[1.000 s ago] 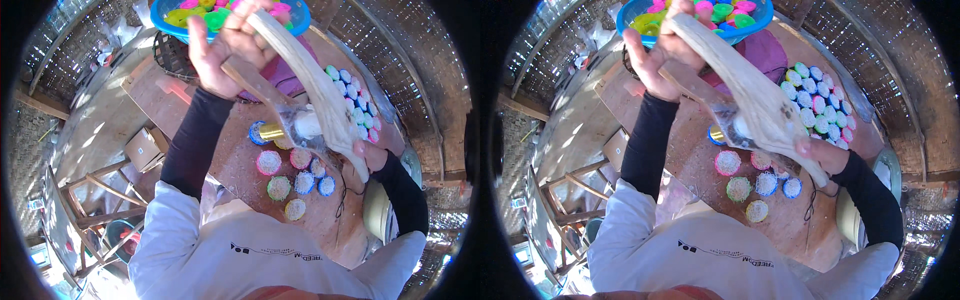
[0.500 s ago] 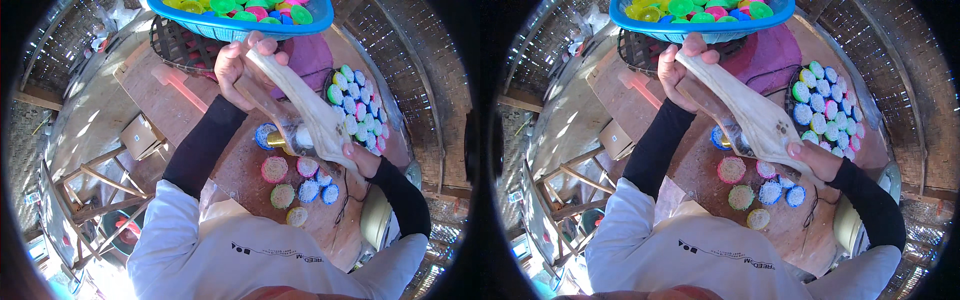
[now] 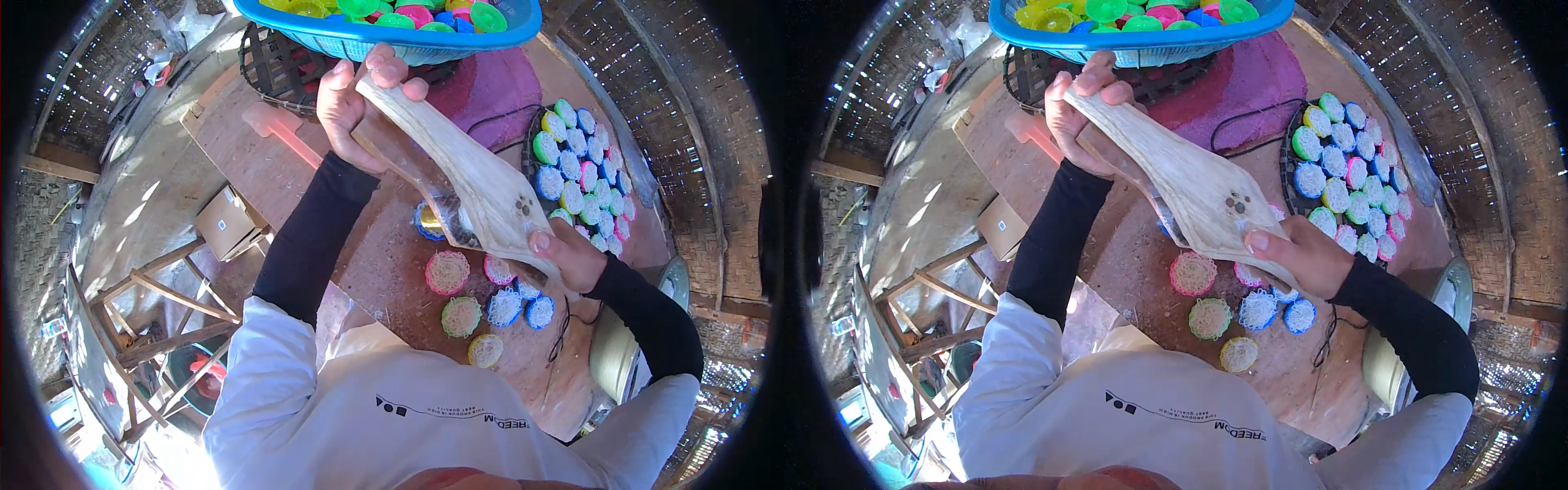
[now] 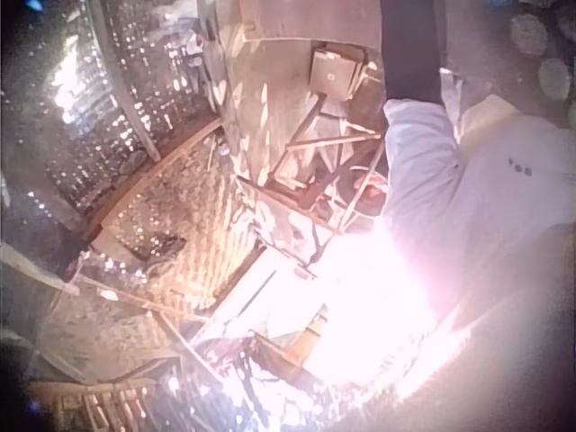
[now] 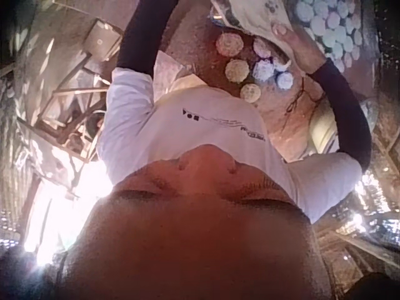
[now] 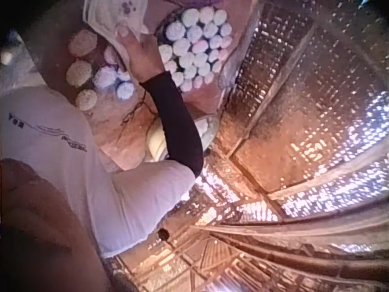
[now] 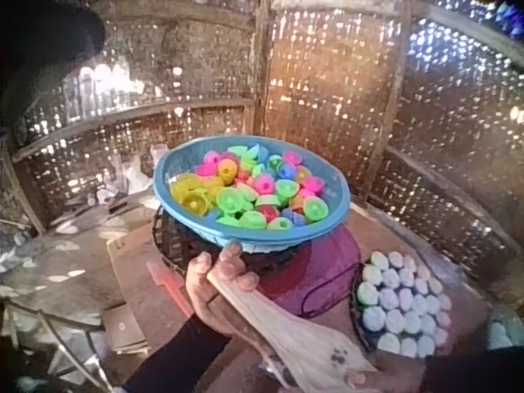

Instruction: The person scoops a white paste from a large metal bowl using a wooden tool and fills small colorful plastic molds arranged on a wooden table. The person repeatedly fills the molds and places them on a tray.

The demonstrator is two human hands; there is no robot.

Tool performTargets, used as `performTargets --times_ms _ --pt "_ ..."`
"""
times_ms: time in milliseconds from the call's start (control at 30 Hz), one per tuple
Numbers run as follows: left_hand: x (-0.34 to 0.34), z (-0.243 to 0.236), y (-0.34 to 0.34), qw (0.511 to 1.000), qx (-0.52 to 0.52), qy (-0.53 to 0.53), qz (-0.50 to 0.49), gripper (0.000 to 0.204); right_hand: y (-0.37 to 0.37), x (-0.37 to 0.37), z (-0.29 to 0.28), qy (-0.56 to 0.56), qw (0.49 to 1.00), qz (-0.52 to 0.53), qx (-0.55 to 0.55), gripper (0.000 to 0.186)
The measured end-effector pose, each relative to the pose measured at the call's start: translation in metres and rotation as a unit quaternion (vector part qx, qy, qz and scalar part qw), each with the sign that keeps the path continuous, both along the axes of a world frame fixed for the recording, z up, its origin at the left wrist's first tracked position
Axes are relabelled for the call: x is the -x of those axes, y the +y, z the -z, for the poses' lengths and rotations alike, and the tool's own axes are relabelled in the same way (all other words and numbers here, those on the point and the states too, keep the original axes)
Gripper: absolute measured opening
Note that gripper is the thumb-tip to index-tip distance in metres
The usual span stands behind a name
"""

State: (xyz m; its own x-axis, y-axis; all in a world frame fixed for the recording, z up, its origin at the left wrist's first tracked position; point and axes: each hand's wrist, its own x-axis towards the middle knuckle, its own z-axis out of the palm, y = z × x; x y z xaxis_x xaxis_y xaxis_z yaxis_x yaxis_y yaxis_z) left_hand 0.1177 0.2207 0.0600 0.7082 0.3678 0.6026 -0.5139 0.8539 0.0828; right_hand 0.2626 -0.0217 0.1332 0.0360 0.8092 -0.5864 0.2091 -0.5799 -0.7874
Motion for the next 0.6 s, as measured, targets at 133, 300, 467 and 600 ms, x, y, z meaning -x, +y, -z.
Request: performTargets --times_ms 133,300,467,600 --pt "0.001 0.007 -0.010 1.000 0.024 0.015 -0.013 0.021 -0.003 0.002 -0.008 -0.020 0.999 0.028 -0.007 0.066" --pt "-0.007 0.010 0.001 1.000 -0.001 -0.031 0.007 0.026 0.002 -0.003 -0.017 -0.118 0.993 -0.019 -0.014 0.065" --pt "0.006 0.004 0.009 1.000 -0.018 -0.024 -0.006 0.019 0.010 0.012 -0.011 -0.125 0.991 -0.014 -0.035 0.065" --pt "0.013 0.011 0.001 1.000 -0.002 0.016 -0.026 0.015 0.009 0.015 -0.018 -0.097 0.995 -0.018 -0.003 0.066"
